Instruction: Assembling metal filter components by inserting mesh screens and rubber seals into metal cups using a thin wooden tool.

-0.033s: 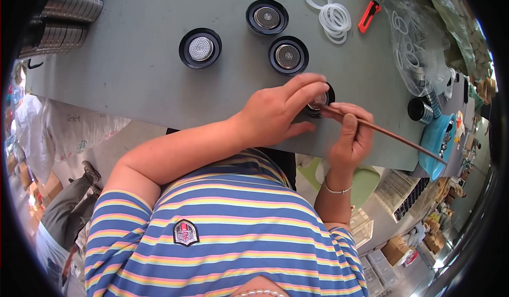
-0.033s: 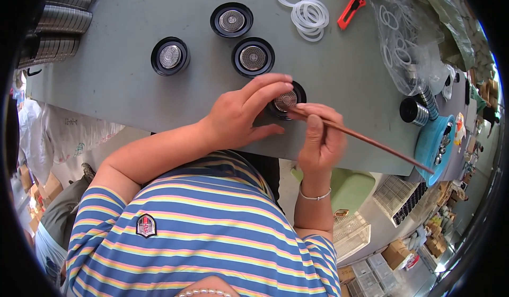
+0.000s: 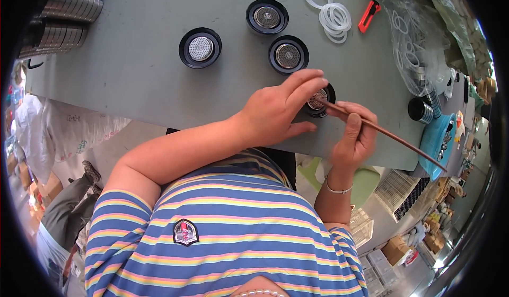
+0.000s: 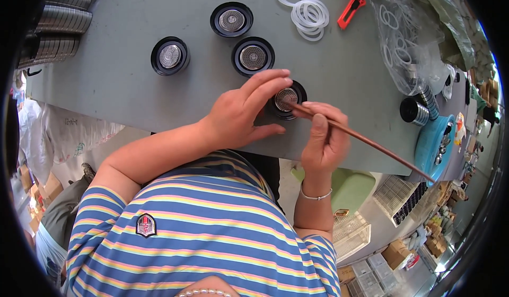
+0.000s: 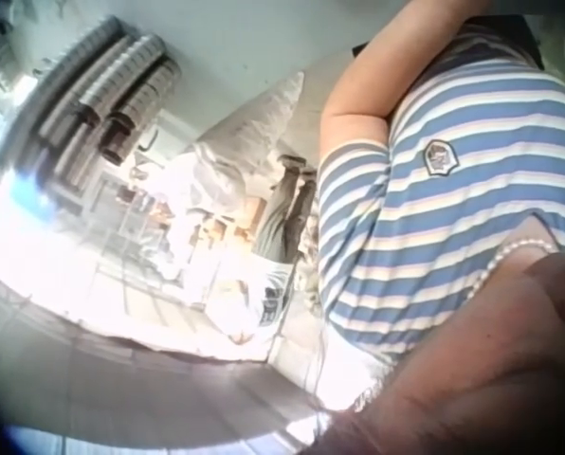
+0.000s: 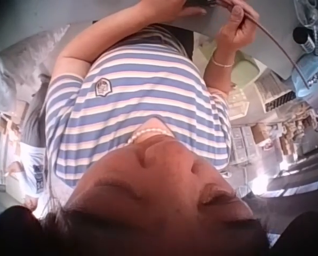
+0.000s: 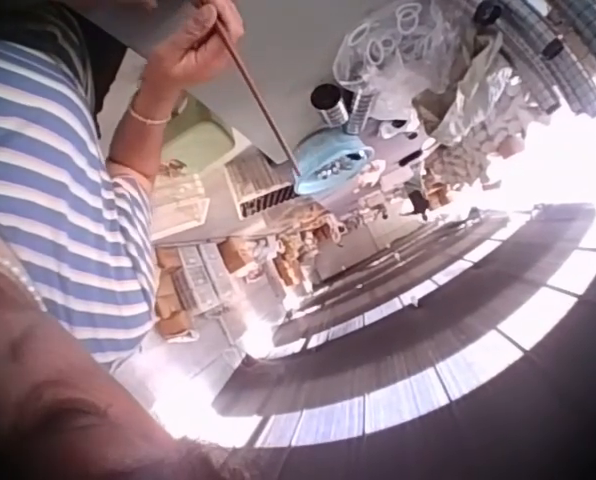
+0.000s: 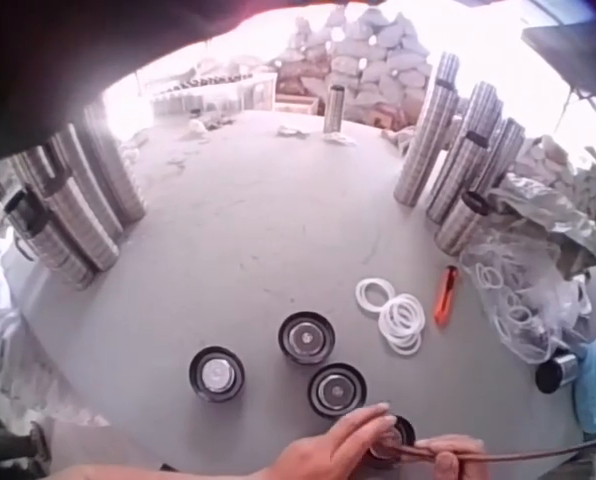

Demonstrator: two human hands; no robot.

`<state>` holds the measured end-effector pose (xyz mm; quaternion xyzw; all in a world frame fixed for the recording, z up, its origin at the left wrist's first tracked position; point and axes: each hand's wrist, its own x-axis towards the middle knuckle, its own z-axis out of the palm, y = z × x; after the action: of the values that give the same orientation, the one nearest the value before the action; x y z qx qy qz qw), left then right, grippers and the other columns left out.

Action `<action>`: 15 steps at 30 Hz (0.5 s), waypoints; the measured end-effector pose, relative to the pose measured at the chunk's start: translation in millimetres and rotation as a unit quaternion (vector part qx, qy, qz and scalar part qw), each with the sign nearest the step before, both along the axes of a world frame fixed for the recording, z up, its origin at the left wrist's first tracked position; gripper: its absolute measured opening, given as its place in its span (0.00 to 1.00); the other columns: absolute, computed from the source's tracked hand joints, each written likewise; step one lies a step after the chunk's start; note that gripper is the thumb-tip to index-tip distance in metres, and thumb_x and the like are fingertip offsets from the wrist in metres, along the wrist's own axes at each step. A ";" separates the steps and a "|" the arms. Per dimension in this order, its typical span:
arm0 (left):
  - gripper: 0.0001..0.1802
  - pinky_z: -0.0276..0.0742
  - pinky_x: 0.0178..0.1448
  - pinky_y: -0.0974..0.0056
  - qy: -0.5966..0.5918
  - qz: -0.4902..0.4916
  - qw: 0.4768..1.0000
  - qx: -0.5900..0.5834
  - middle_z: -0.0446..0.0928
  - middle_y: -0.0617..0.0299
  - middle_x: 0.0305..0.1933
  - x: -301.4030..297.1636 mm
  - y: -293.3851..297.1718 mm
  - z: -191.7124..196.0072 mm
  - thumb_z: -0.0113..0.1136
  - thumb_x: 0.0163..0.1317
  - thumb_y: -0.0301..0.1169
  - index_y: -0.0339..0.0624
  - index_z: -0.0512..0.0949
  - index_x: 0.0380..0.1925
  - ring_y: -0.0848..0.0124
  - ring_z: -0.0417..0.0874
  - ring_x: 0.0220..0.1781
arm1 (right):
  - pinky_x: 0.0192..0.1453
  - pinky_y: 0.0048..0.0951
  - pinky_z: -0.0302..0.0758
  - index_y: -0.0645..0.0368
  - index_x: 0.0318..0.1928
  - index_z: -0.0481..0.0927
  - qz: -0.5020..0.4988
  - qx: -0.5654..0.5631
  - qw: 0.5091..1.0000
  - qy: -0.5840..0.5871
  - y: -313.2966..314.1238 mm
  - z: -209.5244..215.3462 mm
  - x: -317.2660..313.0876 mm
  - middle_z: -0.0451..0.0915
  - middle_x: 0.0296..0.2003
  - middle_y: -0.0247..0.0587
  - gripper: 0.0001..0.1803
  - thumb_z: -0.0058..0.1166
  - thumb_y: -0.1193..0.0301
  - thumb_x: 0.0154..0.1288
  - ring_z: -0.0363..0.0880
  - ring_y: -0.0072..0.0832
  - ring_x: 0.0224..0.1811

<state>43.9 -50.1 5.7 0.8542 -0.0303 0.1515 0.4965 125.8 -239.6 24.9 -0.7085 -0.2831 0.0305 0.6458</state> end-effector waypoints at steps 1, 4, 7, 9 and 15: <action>0.44 0.88 0.46 0.56 0.001 0.001 1.000 0.000 0.76 0.55 0.69 -0.3 -0.2 -1.2 0.79 0.58 0.36 0.43 0.68 0.73 0.53 0.88 0.52 | 0.54 0.33 0.88 0.71 0.54 0.77 -0.017 -0.013 0.999 -0.025 -1.0 -1.2 3.7 0.84 0.50 0.56 0.12 0.46 0.72 0.88 0.91 0.37 0.44; 0.47 0.88 0.48 0.55 0.009 0.012 1.000 -0.011 0.74 0.52 0.72 2.8 -1.7 -5.9 0.79 0.57 0.37 0.43 0.66 0.75 0.52 0.87 0.55 | 0.52 0.30 0.87 0.71 0.53 0.79 -0.058 -0.050 0.996 -0.040 4.0 1.7 9.7 0.86 0.49 0.52 0.10 0.50 0.74 0.86 0.92 0.34 0.43; 0.47 0.88 0.48 0.55 0.015 0.006 1.000 -0.003 0.75 0.52 0.70 4.7 -1.4 -10.3 0.79 0.57 0.37 0.43 0.65 0.75 0.51 0.87 0.56 | 0.49 0.27 0.86 0.70 0.50 0.82 -0.073 -0.117 0.988 -0.072 16.6 5.4 18.2 0.88 0.46 0.46 0.08 0.54 0.75 0.84 0.92 0.28 0.42; 0.46 0.86 0.39 0.60 0.013 0.009 0.999 -0.050 0.76 0.52 0.71 6.5 -2.0 -13.2 0.81 0.59 0.36 0.43 0.68 0.74 0.60 0.87 0.37 | 0.47 0.25 0.86 0.69 0.50 0.82 -0.049 -0.116 0.992 -0.025 24.4 9.6 21.0 0.88 0.43 0.42 0.08 0.54 0.74 0.85 0.91 0.26 0.40; 0.44 0.88 0.46 0.57 0.007 0.008 0.999 -0.036 0.78 0.52 0.68 6.7 1.4 -13.3 0.82 0.57 0.35 0.44 0.70 0.73 0.53 0.88 0.49 | 0.39 0.25 0.81 0.64 0.45 0.84 0.037 -0.162 0.984 -0.060 26.2 14.6 15.2 0.86 0.38 0.41 0.04 0.58 0.76 0.81 0.86 0.25 0.32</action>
<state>50.6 -48.6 -7.6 0.8371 -0.0143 0.1504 0.5258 141.0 -213.4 39.5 -0.7931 -0.3388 0.0573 0.5029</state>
